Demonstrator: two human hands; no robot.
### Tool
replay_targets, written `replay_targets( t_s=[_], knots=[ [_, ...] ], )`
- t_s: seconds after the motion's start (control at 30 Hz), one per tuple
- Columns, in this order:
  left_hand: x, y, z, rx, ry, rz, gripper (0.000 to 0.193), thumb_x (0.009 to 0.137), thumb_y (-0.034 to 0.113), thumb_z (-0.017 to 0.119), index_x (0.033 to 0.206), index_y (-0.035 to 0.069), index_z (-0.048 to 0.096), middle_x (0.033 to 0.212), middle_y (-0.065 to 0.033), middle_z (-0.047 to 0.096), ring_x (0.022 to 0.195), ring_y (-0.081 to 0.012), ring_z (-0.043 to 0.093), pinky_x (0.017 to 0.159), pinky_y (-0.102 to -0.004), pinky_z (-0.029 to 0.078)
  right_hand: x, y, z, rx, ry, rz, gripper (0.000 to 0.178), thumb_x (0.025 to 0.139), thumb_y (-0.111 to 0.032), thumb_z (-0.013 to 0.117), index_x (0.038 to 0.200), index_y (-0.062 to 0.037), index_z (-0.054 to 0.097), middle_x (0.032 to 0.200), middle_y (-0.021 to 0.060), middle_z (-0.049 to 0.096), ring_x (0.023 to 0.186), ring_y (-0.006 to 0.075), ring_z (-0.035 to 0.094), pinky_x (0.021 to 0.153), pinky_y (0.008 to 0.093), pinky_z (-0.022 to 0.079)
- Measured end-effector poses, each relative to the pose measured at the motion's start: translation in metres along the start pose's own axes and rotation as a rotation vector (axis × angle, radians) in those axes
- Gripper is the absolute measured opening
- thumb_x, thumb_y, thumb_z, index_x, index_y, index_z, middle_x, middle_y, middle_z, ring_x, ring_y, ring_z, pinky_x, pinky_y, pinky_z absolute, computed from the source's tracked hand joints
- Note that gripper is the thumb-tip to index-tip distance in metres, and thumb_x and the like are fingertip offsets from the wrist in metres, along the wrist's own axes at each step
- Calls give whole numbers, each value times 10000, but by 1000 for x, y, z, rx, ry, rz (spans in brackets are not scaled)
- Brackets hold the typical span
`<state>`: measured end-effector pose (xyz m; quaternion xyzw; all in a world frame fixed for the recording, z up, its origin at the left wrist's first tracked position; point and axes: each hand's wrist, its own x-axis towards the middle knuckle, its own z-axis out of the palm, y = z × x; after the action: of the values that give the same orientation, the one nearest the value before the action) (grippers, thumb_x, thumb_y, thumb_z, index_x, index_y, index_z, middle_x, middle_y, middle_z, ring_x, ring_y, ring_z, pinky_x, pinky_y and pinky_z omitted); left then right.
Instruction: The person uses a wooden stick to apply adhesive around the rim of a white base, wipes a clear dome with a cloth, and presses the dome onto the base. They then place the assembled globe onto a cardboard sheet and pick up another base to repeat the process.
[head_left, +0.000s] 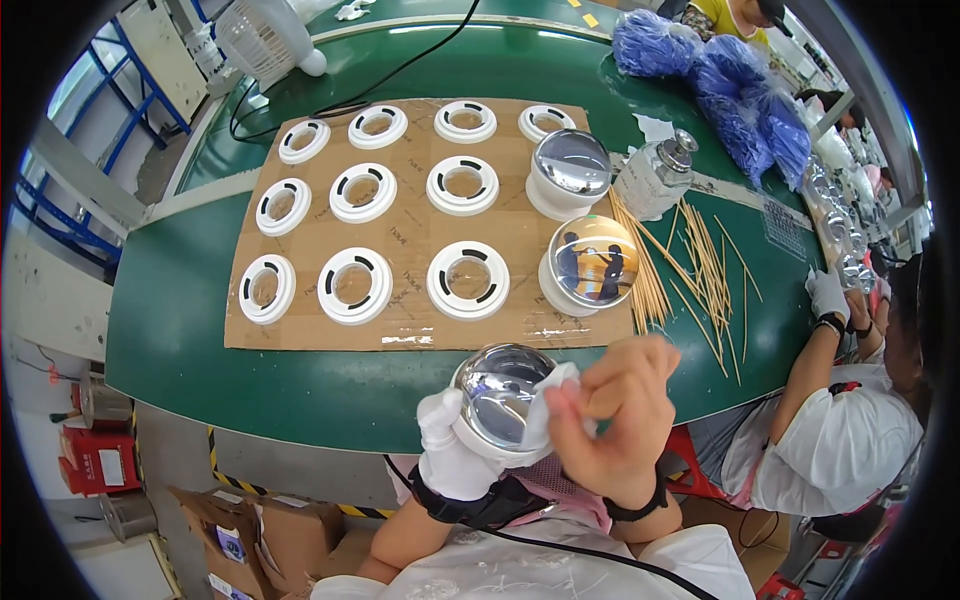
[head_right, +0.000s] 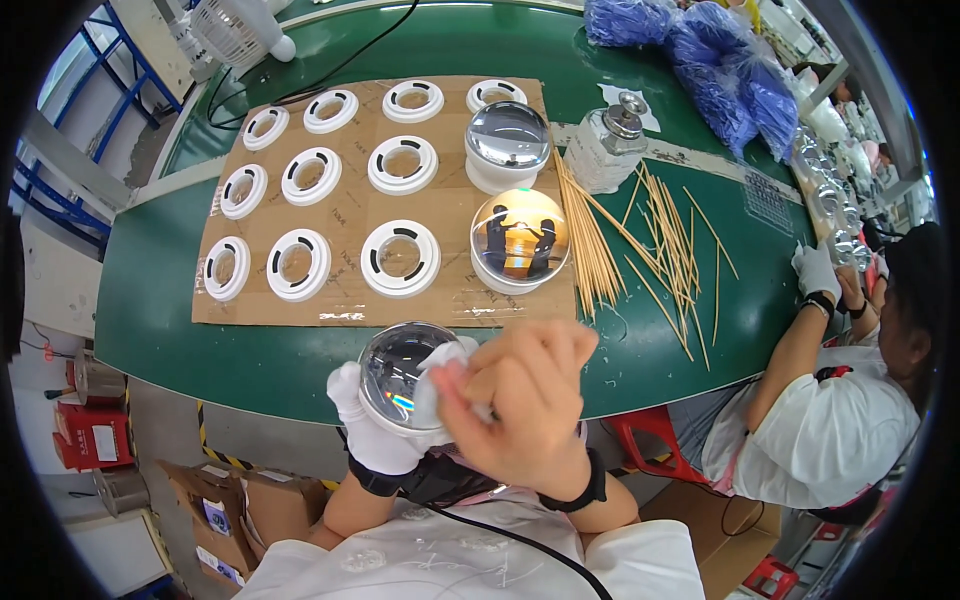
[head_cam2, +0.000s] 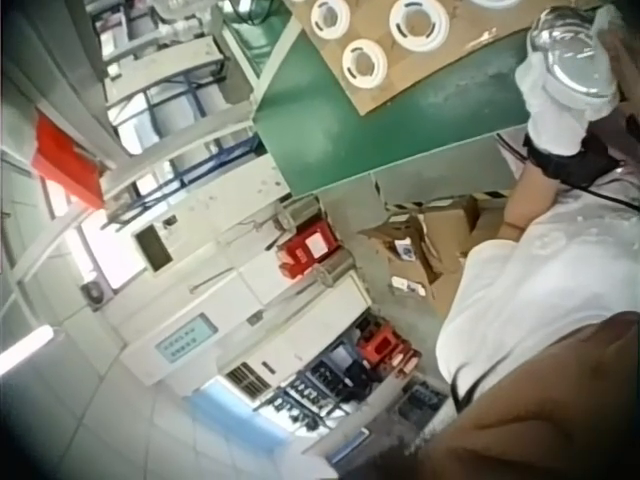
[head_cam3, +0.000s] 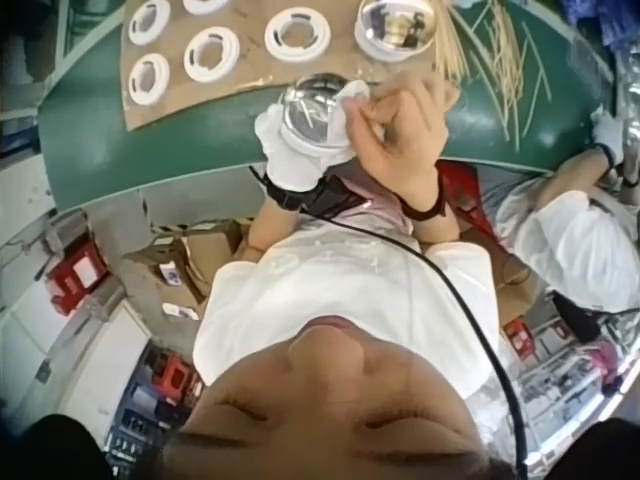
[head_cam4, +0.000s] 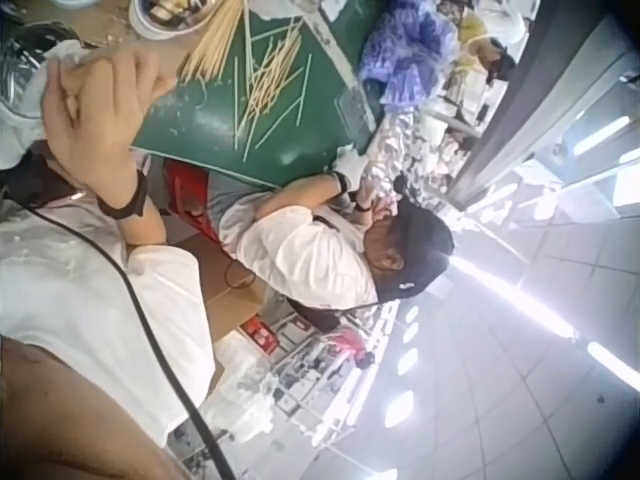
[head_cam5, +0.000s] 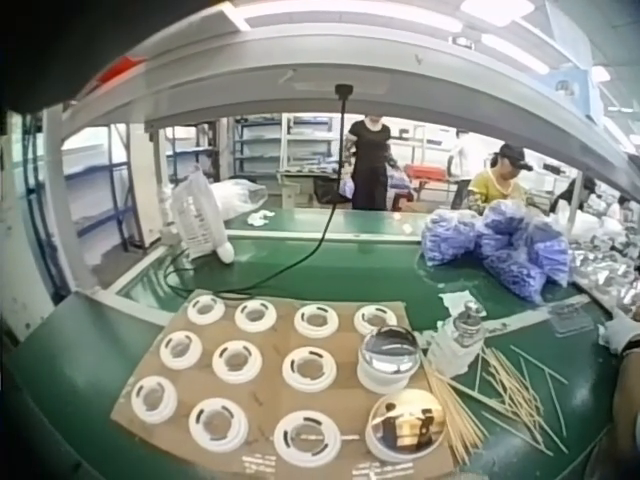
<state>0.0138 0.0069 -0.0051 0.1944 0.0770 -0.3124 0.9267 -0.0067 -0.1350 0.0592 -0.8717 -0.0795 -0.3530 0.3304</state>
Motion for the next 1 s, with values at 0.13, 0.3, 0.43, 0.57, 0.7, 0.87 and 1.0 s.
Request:
replay_targets(
  t_s=[0.13,0.3,0.43,0.57,0.7,0.87,1.0],
  knots=[
    [2,0,-1,-282,-206,-46,691,802,429,596,1280,-43,433,1237,-206,538,1100,-319,562,948,-427,463,-5,-8,-1,106,-129,-202,320,620,-38,761,692,-141,466,715,-3,526,694,224,478,696,357,288],
    [1,-2,18,103,45,26,695,795,454,560,1292,-13,423,1220,-195,548,1088,-311,562,954,-422,456,0,-1,-4,-6,-31,-48,315,639,23,714,697,-109,434,716,46,507,669,231,454,665,361,310],
    [4,-1,5,102,50,-17,784,762,577,538,1257,-27,474,1193,-189,569,1047,-294,582,909,-412,487,-15,6,-2,105,-12,13,315,649,32,706,727,-103,432,772,56,511,681,242,449,622,355,354],
    [5,2,21,365,-30,49,773,763,552,549,1255,-38,465,1169,-183,575,1035,-290,583,912,-408,481,-14,-10,-2,34,-84,-215,332,643,19,727,735,-114,437,759,44,507,686,245,452,609,353,362],
    [6,2,8,20,-142,-34,652,737,324,658,1244,-1,408,1183,-159,547,1085,-262,564,952,-372,447,-1,3,-5,53,-57,-22,344,644,14,732,759,-110,433,755,45,509,684,251,450,605,356,361],
    [4,1,16,-34,-62,-13,662,726,319,652,1245,-10,404,1175,-168,545,1062,-281,568,929,-395,463,-10,-1,-2,131,-64,-134,350,637,-4,753,728,-128,439,748,33,514,683,236,455,633,368,347],
    [3,3,19,115,-42,-29,714,677,310,658,1249,-31,398,1179,-195,540,1062,-284,571,946,-388,460,0,-4,-4,39,-72,-203,346,629,-19,771,686,-133,448,710,31,507,672,215,449,614,358,328]
  ],
)
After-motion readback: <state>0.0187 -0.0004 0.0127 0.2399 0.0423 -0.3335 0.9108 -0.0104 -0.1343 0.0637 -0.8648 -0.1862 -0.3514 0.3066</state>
